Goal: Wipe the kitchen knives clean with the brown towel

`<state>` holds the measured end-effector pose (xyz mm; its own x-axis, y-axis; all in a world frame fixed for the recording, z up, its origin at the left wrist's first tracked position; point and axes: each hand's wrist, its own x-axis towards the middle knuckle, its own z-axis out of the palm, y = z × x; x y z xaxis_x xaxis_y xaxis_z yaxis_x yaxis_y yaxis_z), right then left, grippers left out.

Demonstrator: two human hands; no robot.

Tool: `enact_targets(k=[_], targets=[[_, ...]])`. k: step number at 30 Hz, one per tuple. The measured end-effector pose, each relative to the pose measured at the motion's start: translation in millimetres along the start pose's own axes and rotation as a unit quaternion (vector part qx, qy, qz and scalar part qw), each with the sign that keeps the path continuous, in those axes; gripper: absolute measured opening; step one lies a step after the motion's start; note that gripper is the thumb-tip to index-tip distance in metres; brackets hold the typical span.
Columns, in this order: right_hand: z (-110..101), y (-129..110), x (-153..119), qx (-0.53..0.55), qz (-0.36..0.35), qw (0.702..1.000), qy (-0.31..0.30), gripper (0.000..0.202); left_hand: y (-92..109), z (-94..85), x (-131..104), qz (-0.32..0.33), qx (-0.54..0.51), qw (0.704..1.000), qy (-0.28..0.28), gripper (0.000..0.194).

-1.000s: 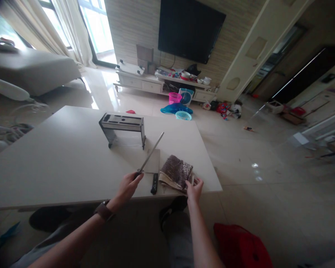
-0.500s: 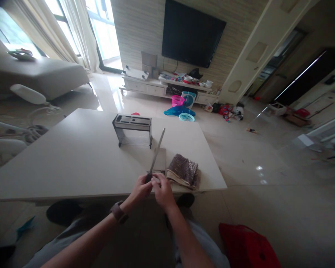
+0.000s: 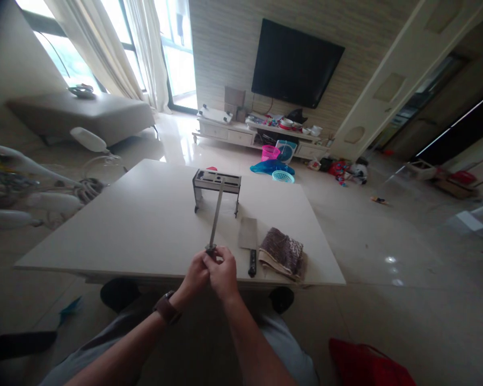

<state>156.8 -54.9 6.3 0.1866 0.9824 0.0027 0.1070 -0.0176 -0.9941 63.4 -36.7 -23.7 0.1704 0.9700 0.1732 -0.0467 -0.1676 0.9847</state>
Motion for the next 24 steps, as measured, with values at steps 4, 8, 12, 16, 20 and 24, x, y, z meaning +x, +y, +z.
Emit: enact_targets(k=[4,8,12,16,20,24], targets=[[21.3,-5.1,0.0,0.028,-0.027,0.999,0.017,0.02,0.6,-14.3,-5.9,-0.005,0.018,1.0,-0.006,0.023],[27.4,-11.6,-0.6,0.025,-0.038,0.999,0.024,0.022,3.3,-20.2,-5.7,-0.019,0.014,0.998,-0.052,0.032],[12.6,-14.8,4.7,-0.067,-0.075,0.994,0.048,0.024,13.8,-23.9,-7.0,0.026,0.12,0.988,-0.091,0.039],[-22.1,-30.3,24.0,-0.234,-0.127,0.96,0.084,0.025,27.0,-28.3,-15.8,0.05,0.234,0.963,-0.122,0.042],[-55.2,-71.4,58.8,-0.431,-0.126,0.885,0.125,0.025,32.0,-33.8,-21.7,0.046,0.26,0.959,-0.101,0.038],[-70.6,-128.5,98.8,-0.628,-0.112,0.764,0.097,0.027,31.2,-39.9,-20.7,0.038,0.254,0.964,-0.067,0.033]])
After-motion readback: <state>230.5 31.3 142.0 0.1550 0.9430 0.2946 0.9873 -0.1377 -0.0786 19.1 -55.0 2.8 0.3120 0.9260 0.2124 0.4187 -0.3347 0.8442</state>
